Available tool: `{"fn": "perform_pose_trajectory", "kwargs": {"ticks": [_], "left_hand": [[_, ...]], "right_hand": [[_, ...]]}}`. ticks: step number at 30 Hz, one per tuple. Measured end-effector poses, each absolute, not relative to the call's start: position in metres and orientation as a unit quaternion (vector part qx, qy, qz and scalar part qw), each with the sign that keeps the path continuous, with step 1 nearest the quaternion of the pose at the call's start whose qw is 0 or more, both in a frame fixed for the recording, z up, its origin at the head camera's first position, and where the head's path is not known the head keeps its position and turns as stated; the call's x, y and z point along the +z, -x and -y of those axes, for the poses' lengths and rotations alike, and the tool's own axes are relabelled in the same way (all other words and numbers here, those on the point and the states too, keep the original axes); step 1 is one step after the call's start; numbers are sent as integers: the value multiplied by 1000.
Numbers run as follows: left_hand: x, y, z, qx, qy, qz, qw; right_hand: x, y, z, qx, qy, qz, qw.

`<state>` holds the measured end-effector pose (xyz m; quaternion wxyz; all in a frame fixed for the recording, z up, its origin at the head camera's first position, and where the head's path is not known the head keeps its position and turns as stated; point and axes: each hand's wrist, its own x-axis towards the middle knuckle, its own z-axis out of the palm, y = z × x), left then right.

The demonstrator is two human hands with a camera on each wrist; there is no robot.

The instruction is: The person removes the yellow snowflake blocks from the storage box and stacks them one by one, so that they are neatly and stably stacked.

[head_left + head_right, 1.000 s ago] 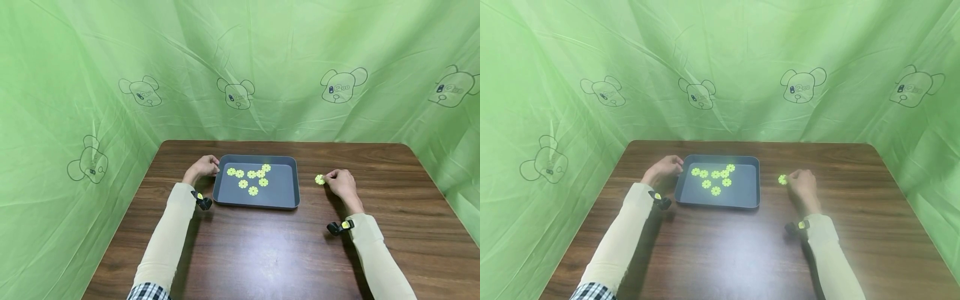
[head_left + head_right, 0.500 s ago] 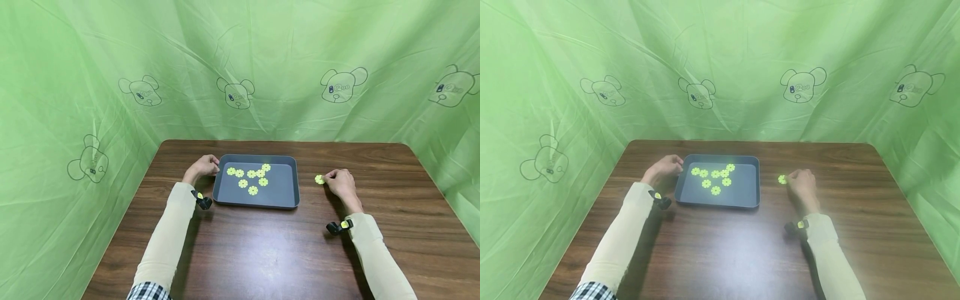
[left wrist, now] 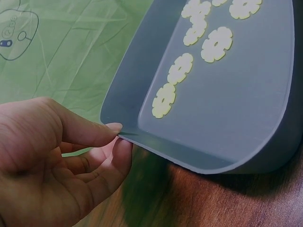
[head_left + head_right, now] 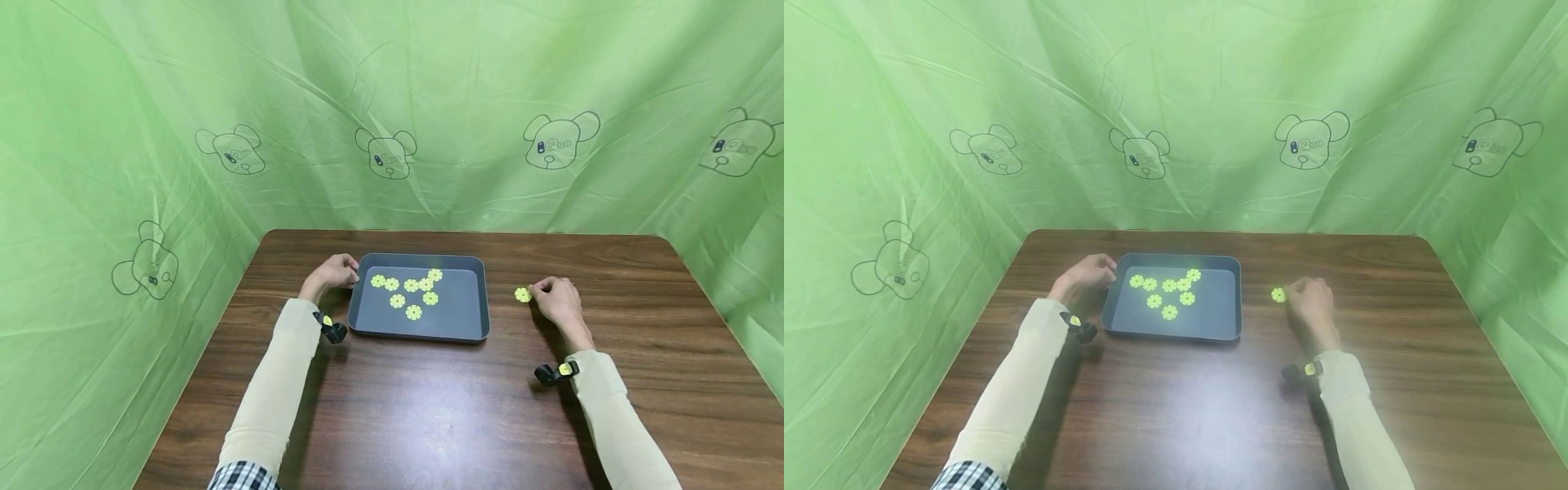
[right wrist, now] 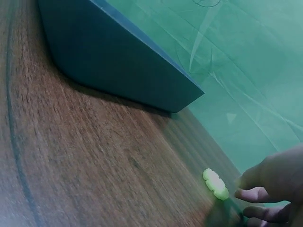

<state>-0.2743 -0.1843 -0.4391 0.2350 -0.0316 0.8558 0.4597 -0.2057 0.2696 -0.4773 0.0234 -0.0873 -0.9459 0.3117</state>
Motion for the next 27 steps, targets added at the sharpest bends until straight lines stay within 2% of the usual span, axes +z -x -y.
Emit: {"fn": "perform_pose_trajectory", "kwargs": {"ticks": [12, 27], "left_hand": [[-438, 270, 183, 452, 33, -861, 232], [-439, 270, 183, 448, 34, -862, 232]], "right_hand": [[-472, 205, -266, 330, 69, 940, 57], [-459, 208, -238, 355, 32, 931, 78]]}}
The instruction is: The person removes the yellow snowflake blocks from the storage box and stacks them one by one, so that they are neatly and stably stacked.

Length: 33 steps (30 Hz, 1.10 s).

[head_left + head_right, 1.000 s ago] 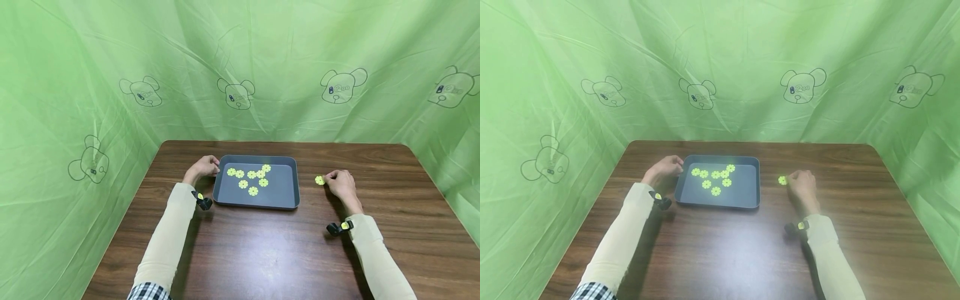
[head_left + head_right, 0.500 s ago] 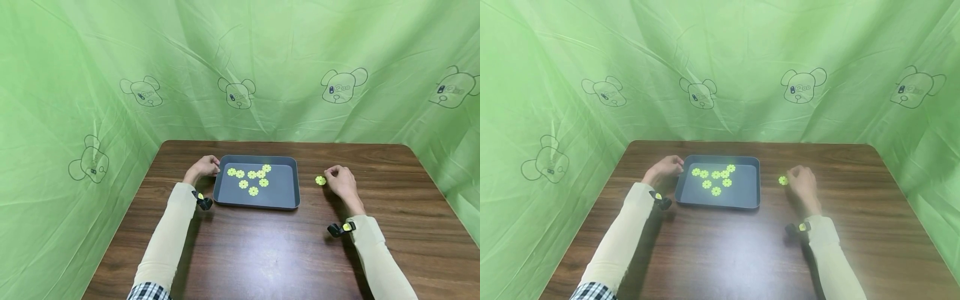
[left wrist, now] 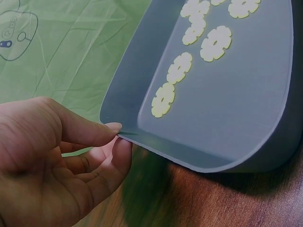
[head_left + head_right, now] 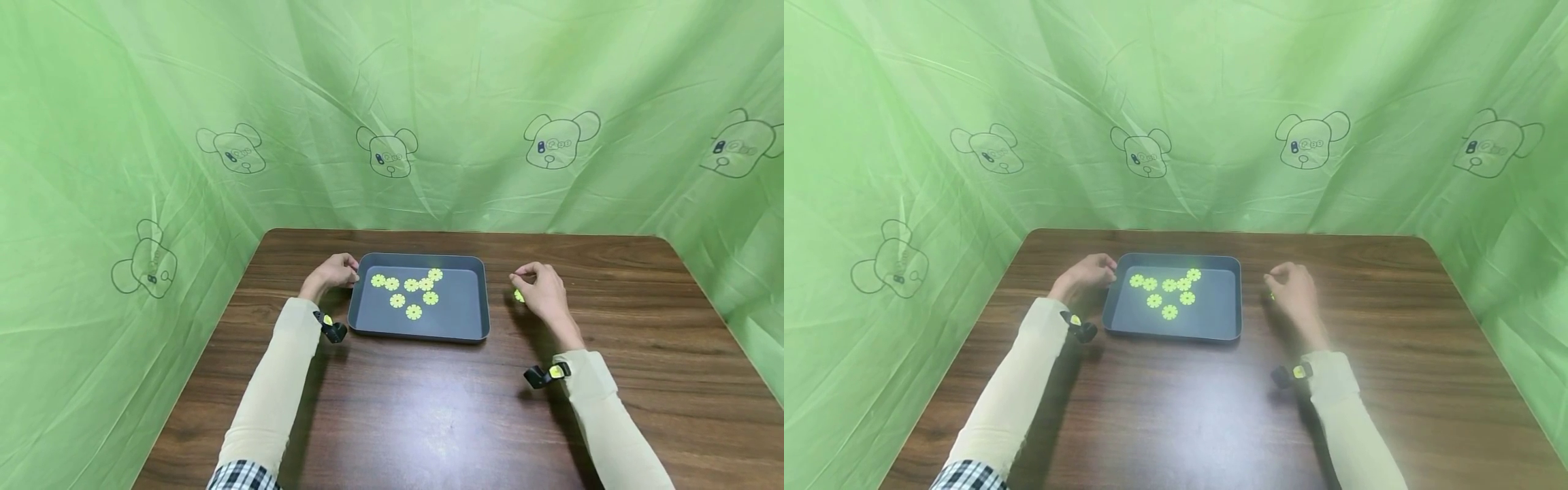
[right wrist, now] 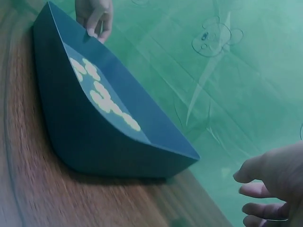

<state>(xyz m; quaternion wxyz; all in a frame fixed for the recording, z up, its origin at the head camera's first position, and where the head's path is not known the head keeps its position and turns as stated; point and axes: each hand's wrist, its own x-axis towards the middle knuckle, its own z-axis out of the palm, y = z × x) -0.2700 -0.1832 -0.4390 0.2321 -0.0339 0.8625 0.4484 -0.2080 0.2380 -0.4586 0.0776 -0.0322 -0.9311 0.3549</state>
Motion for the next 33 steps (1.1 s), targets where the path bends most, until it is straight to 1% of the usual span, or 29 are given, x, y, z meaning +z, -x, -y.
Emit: {"fn": "perform_pose_trajectory", "kwargs": {"ticks": [11, 20, 33], "left_hand": [[-437, 272, 183, 455, 31, -859, 232], [-439, 273, 184, 460, 35, -856, 233], [-440, 272, 184, 459, 31, -856, 237]], "right_hand": [[-453, 214, -210, 380, -6, 921, 90], [-450, 212, -185, 389, -23, 918, 77], [-463, 207, -143, 367, -97, 923, 63]]}}
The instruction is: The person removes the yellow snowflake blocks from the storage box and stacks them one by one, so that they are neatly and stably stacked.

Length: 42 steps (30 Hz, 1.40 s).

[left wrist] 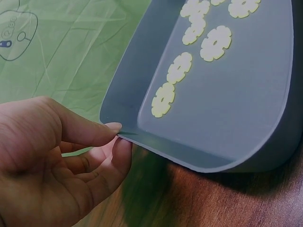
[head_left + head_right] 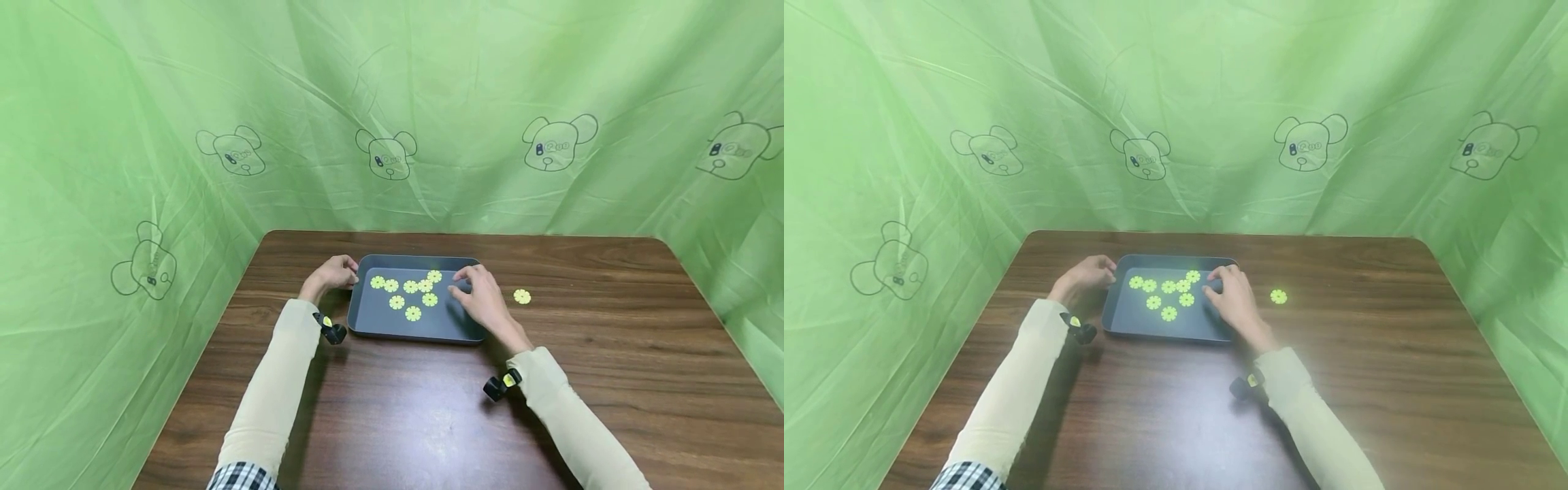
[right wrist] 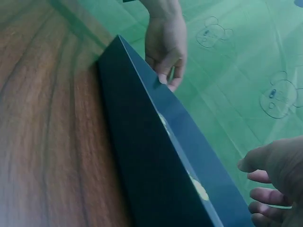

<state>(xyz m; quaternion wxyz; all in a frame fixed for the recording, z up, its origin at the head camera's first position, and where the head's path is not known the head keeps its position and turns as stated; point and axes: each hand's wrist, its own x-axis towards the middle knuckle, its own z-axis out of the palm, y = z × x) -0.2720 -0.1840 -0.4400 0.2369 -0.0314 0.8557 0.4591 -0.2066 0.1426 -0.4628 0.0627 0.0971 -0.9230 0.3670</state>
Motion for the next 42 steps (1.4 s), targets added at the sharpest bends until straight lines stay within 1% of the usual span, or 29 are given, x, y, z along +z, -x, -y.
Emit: {"fn": "perform_pose_trajectory", "kwargs": {"ticks": [8, 13, 24, 30, 42], "left_hand": [[-439, 272, 185, 457, 32, -857, 237], [-438, 271, 184, 456, 32, -858, 236], [-439, 270, 183, 451, 33, -861, 233], [-438, 269, 183, 450, 33, -861, 233], [-438, 269, 182, 451, 38, -861, 234]], "right_hand": [[-471, 211, -125, 365, -116, 923, 34], [-473, 217, -121, 360, -111, 926, 10], [-485, 225, -112, 313, -123, 942, -21], [-486, 222, -107, 278, -117, 953, -29], [-484, 221, -107, 283, -108, 952, -37]]}}
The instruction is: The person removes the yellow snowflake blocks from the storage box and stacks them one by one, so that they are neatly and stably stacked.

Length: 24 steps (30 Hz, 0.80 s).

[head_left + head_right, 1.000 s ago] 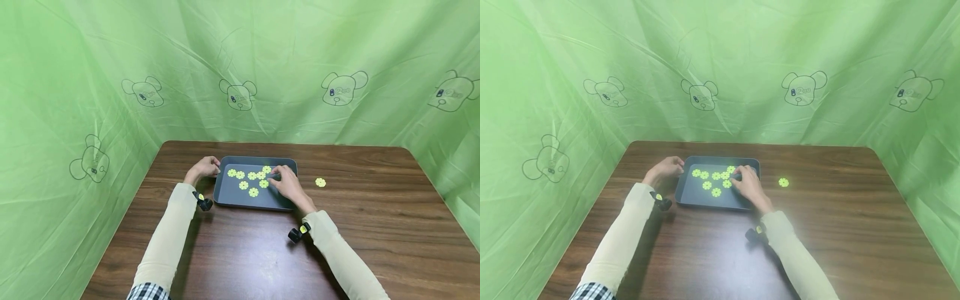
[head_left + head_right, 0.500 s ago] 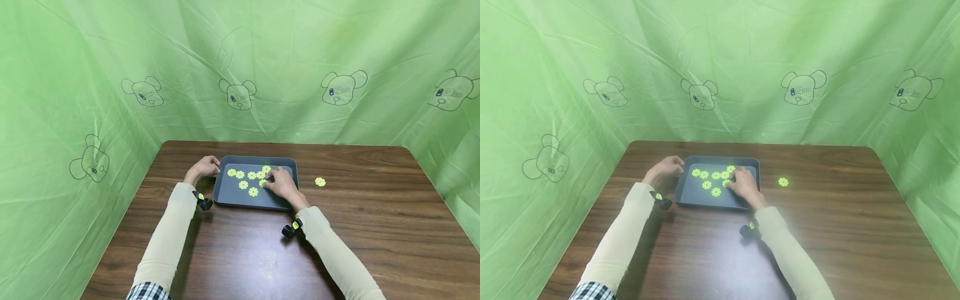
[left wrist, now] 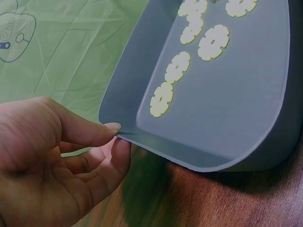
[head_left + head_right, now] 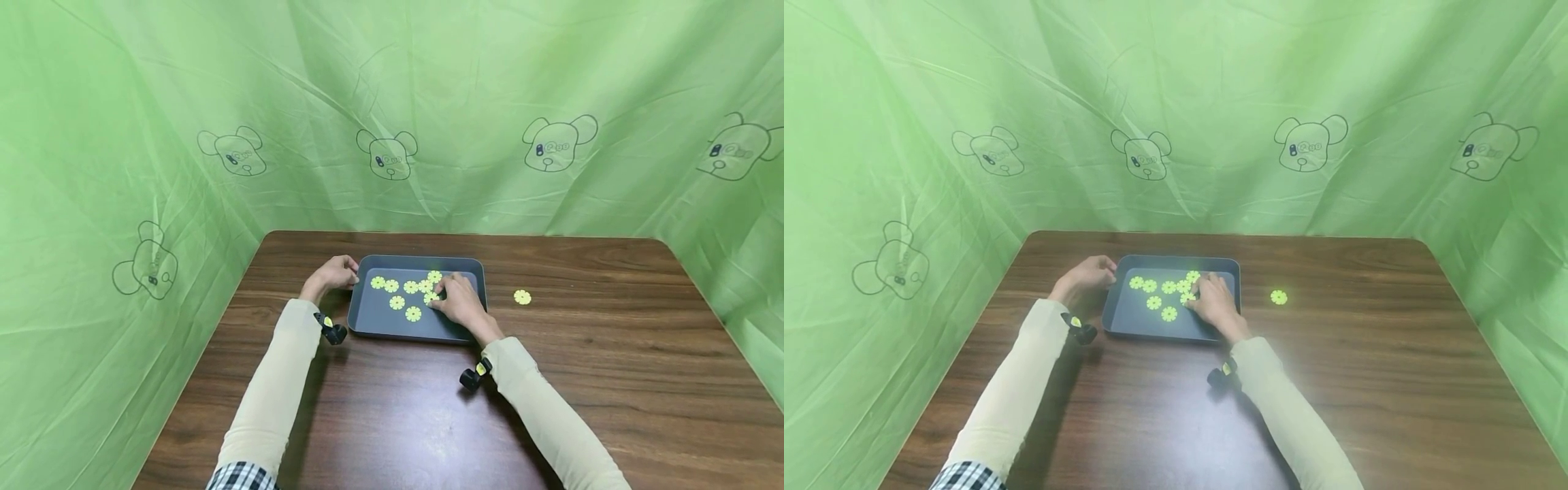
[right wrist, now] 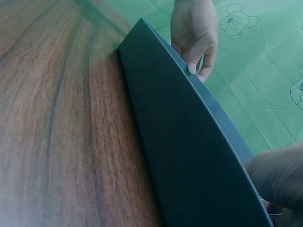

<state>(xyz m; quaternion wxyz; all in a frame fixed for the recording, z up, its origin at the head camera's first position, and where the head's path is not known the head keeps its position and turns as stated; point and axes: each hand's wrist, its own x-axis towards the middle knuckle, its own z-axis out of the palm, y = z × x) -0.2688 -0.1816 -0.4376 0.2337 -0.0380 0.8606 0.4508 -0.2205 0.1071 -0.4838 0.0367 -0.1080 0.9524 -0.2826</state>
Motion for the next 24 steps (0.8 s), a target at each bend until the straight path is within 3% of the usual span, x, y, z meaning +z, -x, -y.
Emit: {"fn": "perform_pose_trajectory", "kwargs": {"ticks": [12, 24], "left_hand": [[-439, 269, 181, 449, 39, -863, 228], [-440, 270, 181, 454, 35, -861, 226]], "right_hand": [[-479, 219, -120, -347, 119, -930, 12], [-463, 214, -129, -422, 84, -902, 32]]}}
